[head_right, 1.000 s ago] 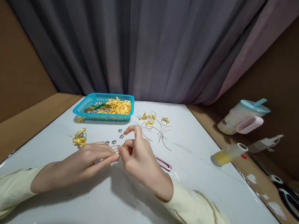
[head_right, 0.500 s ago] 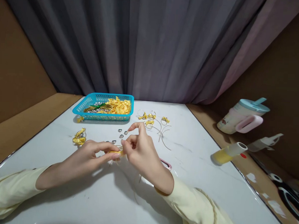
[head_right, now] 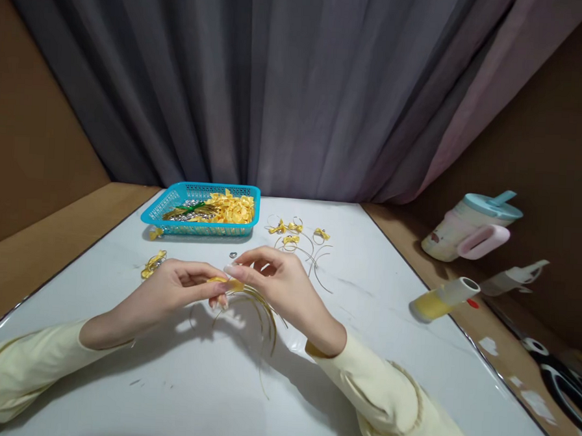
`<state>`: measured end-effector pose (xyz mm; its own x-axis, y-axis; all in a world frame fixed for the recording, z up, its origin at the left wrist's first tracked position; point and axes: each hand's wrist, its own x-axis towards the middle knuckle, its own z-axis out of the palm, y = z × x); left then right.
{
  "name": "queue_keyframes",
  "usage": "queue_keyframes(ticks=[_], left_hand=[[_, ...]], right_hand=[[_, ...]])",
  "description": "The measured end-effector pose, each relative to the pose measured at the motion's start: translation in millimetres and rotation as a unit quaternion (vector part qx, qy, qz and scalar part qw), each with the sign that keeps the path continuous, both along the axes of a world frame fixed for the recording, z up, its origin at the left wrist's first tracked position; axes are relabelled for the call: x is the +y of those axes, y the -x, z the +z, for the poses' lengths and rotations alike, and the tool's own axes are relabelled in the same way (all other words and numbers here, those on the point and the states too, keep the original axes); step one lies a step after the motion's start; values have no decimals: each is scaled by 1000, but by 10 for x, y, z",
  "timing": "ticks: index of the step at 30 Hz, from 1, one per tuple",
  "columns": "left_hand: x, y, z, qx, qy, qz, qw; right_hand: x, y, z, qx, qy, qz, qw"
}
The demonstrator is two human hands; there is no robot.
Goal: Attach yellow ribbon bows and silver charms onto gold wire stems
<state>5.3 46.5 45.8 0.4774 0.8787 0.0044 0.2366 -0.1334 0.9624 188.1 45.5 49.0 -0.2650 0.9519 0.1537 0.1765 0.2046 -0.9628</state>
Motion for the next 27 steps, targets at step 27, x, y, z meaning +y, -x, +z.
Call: queue_keyframes(ticks=[27], left_hand=[[16, -127, -659, -78, 78, -20, 994]], right_hand=[[84, 191, -497, 91, 10, -192, 977]])
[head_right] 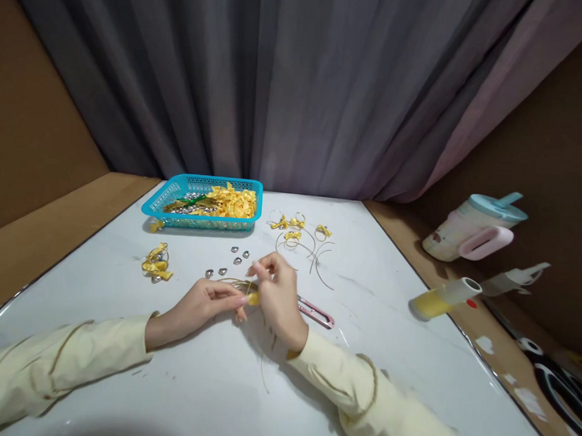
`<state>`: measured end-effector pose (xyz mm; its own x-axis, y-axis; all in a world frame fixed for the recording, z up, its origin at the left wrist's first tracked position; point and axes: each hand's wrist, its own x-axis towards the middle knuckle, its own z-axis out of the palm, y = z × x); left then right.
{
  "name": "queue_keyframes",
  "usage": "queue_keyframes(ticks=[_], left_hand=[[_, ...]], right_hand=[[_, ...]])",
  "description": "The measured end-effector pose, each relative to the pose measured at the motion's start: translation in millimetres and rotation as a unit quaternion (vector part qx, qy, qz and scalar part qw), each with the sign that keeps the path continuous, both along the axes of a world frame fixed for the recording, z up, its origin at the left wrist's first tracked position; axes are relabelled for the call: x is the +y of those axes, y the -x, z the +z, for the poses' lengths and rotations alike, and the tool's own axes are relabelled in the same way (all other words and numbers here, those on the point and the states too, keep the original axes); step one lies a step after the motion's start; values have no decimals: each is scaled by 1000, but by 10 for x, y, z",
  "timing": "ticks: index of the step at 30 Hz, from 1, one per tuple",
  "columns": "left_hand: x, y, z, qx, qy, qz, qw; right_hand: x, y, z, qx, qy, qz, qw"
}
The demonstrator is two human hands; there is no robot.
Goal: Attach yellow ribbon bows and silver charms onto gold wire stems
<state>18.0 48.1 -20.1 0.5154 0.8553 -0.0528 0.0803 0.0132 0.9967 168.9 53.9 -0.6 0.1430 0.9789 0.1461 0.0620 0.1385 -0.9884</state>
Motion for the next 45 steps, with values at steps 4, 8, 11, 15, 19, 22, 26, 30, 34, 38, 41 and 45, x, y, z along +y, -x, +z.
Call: queue_keyframes(ticks=[4, 8, 11, 15, 19, 22, 26, 30, 34, 38, 41, 45], left_hand=[[-63, 0, -44, -1, 36, -63, 997], [-72, 5, -58, -10, 45, -104, 994], [-53, 15, -60, -16, 47, -124, 991], [-31, 29, -66, -12, 55, -125, 991], [-46, 13, -59, 48, 23, -153, 987], [-64, 0, -45, 89, -24, -156, 983], [-61, 20, -60, 100, -77, -173, 977], [-46, 53, -105, 82, -99, -184, 974], [-41, 60, -133, 72, -97, -186, 975], [-33, 57, -140, 71, -91, -187, 976], [-26, 63, -147, 73, -82, -189, 976], [-19, 74, -161, 61, -87, -193, 975]], right_hand=[[275, -342, 196, 55, -15, -58, 997], [525, -837, 340, 110, 20, -91, 990], [646, -1143, 348, 117, 64, -111, 985], [733, -1306, 273, 110, 128, -93, 981], [713, -1252, 247, 91, 159, -11, 983], [625, -1139, 316, 61, 162, 67, 983], [491, -863, 410, -16, 167, 162, 973], [451, -445, 352, -118, 156, 236, 952], [489, -39, 224, -218, 139, 311, 915], [534, 244, 177, -291, 145, 356, 876], [590, 387, 184, -327, 161, 361, 859], [672, 509, 202, -358, 180, 355, 845]])
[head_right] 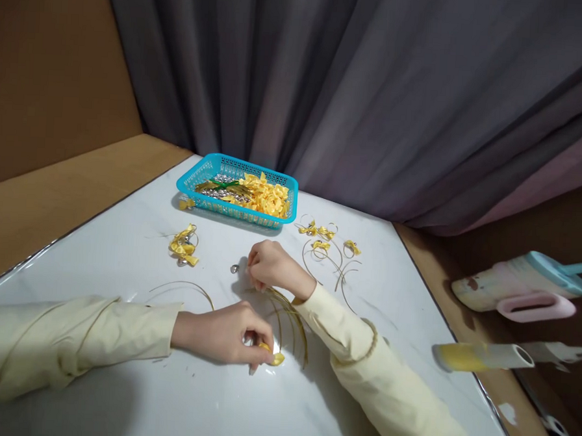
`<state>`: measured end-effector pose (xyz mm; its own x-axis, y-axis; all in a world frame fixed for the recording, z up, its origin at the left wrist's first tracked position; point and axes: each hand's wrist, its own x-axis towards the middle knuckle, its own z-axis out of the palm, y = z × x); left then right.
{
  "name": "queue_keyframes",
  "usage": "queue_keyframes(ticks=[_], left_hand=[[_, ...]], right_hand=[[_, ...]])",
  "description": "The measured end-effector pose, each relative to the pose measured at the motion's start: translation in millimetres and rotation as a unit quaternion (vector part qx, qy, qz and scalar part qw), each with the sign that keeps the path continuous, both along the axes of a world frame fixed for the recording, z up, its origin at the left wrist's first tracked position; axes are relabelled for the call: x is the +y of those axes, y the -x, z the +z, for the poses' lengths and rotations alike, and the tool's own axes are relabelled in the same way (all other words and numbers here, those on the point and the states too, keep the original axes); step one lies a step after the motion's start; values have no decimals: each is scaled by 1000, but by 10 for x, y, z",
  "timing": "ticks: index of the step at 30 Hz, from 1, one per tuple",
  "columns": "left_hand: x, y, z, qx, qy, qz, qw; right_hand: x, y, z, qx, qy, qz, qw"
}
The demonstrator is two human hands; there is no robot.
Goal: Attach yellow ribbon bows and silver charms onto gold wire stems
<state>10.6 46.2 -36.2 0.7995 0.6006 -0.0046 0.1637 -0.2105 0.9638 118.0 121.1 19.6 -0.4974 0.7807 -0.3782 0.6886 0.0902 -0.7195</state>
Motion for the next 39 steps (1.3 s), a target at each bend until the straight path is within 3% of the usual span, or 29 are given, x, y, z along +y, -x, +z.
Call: queue_keyframes(ticks=[13, 29, 33, 39], left_hand=[[16, 9, -19, -11, -16, -3, 1000], [17, 17, 15, 2, 0, -3, 1000], [15, 13, 10, -5, 6, -6, 1000], [3, 13, 26, -11, 9, 4, 1000]], right_hand=[[110, 135, -85, 2, 49, -6, 999], [75, 207, -107, 130, 214, 42, 967], [79, 98, -62, 201, 202, 21, 958], [-1, -74, 10, 296, 127, -69, 944]])
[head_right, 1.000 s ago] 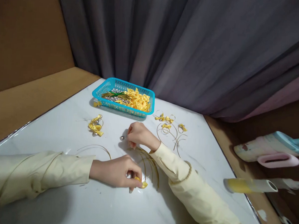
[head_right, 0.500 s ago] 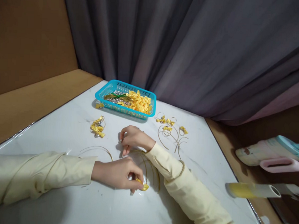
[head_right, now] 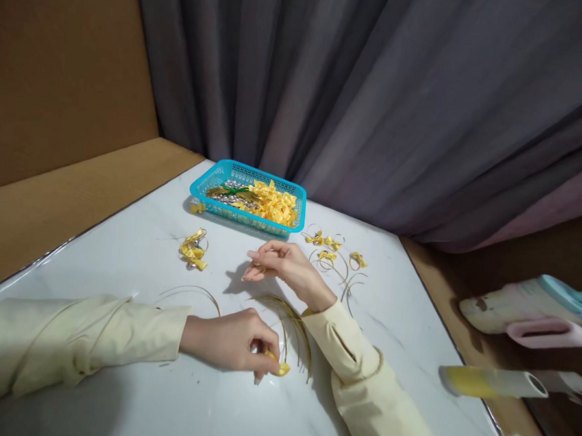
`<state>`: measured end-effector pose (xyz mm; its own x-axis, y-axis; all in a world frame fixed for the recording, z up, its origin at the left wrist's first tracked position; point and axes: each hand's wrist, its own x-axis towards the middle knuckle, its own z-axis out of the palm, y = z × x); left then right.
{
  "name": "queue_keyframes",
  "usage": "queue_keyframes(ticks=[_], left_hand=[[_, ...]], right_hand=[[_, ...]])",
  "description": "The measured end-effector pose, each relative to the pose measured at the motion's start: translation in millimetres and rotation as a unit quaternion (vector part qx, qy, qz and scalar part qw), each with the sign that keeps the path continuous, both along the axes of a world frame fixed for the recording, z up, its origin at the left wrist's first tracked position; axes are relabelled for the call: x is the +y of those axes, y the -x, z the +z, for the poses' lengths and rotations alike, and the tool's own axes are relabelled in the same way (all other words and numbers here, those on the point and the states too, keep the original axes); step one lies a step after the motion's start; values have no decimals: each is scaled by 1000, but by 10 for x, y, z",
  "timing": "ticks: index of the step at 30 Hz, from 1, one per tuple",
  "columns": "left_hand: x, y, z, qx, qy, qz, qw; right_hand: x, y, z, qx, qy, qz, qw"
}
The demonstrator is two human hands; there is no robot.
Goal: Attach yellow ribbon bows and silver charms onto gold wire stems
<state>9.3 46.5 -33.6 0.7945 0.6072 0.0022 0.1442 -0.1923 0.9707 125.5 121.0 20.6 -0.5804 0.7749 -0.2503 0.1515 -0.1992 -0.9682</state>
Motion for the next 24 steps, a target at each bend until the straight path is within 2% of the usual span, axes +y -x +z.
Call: queue_keyframes(ticks=[4, 8, 15, 20, 24], left_hand=[[4, 7, -6, -3, 10, 3, 1000], [11, 9, -36, -11, 25, 4, 1000], [18, -6, -44, -18, 4, 38, 999], [31, -21, -20, -11, -3, 65, 998], [26, -24, -38, 1, -6, 87, 996]], right_hand=[[-98, -140, 119, 37, -35, -66, 997], [-186, -303, 320, 75, -74, -138, 985], [-338, -631, 757, 101, -164, -285, 939], [-662, -849, 1145, 108, -210, -359, 903], [-947, -937, 1293, 85, -271, -382, 879]])
